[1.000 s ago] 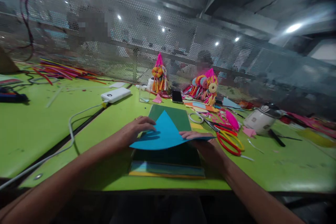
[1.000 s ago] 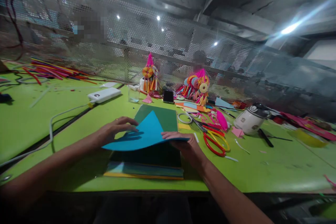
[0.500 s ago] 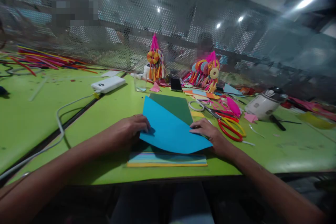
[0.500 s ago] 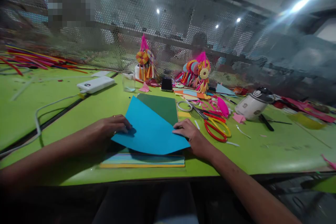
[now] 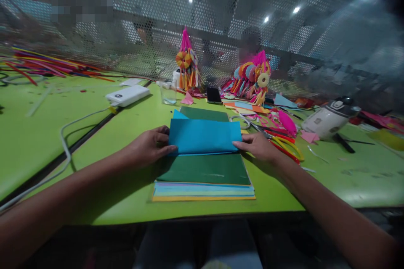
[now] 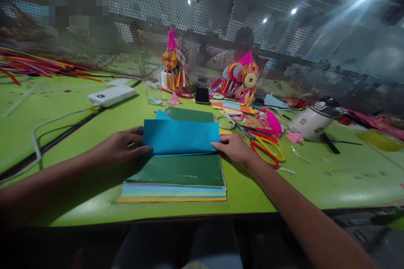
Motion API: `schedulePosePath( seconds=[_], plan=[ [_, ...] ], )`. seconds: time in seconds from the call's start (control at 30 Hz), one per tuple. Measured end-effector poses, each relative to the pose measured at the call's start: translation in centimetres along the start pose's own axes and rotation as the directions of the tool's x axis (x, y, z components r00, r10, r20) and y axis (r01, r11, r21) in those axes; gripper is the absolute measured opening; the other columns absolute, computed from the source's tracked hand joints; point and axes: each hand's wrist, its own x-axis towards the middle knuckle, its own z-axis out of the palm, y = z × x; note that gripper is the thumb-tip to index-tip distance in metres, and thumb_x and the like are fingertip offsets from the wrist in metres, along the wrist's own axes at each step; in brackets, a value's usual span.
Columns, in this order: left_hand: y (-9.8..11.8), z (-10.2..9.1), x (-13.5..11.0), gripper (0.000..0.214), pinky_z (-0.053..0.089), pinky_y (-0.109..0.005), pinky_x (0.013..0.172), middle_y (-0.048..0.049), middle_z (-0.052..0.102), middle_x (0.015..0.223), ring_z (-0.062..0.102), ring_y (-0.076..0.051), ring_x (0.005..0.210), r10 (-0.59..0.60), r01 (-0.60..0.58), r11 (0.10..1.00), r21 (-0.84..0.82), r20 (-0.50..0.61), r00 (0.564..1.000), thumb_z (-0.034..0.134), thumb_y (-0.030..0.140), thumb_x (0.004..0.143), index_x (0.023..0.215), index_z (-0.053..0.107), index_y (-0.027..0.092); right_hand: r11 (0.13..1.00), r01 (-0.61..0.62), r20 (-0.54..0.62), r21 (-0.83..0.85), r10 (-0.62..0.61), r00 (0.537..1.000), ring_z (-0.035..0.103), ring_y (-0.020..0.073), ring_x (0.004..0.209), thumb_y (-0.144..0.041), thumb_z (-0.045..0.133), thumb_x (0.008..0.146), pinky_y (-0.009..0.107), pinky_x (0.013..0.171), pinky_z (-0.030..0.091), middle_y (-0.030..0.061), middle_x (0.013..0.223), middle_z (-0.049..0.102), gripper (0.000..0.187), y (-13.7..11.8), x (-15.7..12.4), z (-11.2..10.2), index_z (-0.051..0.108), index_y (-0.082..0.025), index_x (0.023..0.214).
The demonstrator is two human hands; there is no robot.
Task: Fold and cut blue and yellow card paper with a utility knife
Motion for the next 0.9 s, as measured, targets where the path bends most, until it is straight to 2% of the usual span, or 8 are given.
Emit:
schedulePosePath(
  seconds=[0.1,0.2,0.33,0.43,0.63,0.9],
  plan=[
    [0.0,0.0,0.1,0.042,0.049,-0.033,0.068,-0.0053,0.054,0.077,0.054,-0.018,0.07,0.006,-0.006,0.999,0.051,0.004,1.0,0.055,0.046,0.085,0.054,0.055,0.017,0.996,-0.044,-0.011,-0.073,0.044,0.999,0.031,0.009,0.056,-0.052,0.067,0.075,0.026,0.053,0.024,-0.0048,0.059,0.036,0.048,-0.3,-0.5,0.5,0.043,-0.018,0.053],
    [-0.2,-0.1,0.1,0.041,0.046,-0.031,0.064,-0.0038,0.05,0.074,0.052,-0.016,0.068,0.029,-0.029,0.999,0.016,0.028,0.999,0.055,0.043,0.085,0.054,0.051,0.018,0.996,-0.058,-0.001,-0.073,0.058,0.998,0.034,0.0099,0.057,-0.05,0.067,0.075,0.027,0.055,0.025,-0.0047,0.059,0.037,0.044,-0.6,-0.7,0.6,0.044,-0.018,0.055],
    [-0.7,0.0,0.2,0.038,0.045,-0.031,0.065,-0.0058,0.052,0.077,0.052,-0.016,0.069,0.055,-0.054,0.998,-0.006,0.043,0.998,0.05,0.041,0.088,0.059,0.056,0.018,0.998,-0.049,0.018,-0.043,0.05,0.999,0.036,0.0105,0.059,-0.049,0.068,0.074,0.028,0.057,0.027,-0.0038,0.061,0.04,0.044,-0.7,-0.6,0.3,0.044,-0.018,0.054],
    [-1.0,0.2,0.3,0.038,0.045,-0.032,0.067,-0.0074,0.056,0.081,0.053,-0.017,0.071,0.054,-0.054,0.998,0.018,0.008,0.999,0.048,0.042,0.088,0.062,0.06,0.018,0.998,-0.059,0.036,-0.012,0.059,0.998,0.035,0.0105,0.059,-0.05,0.066,0.075,0.028,0.057,0.027,-0.0033,0.064,0.04,0.045,-0.5,-0.6,0.1,0.044,-0.018,0.053],
    [-1.0,0.4,0.3,0.036,0.045,-0.034,0.075,-0.0084,0.057,0.089,0.055,-0.02,0.079,-0.034,0.033,0.999,0.032,0.04,0.999,0.049,0.043,0.085,0.06,0.058,0.017,0.999,-0.039,0.032,-0.003,0.039,0.999,0.035,0.0111,0.06,-0.048,0.068,0.075,0.029,0.058,0.029,-0.0028,0.064,0.04,0.044,0.6,-0.2,0.0,0.044,-0.018,0.053],
    [-0.1,0.4,0.0,0.031,0.044,-0.034,0.076,-0.0073,0.056,0.091,0.055,-0.018,0.08,-0.057,0.056,0.998,0.01,0.041,0.998,0.052,0.039,0.082,0.059,0.051,0.018,0.993,-0.026,0.018,-0.117,0.029,0.999,0.04,0.0127,0.059,-0.042,0.068,0.073,0.03,0.058,0.03,-0.0009,0.061,0.046,0.037,0.6,0.3,0.0,0.05,-0.018,0.052]
  ],
)
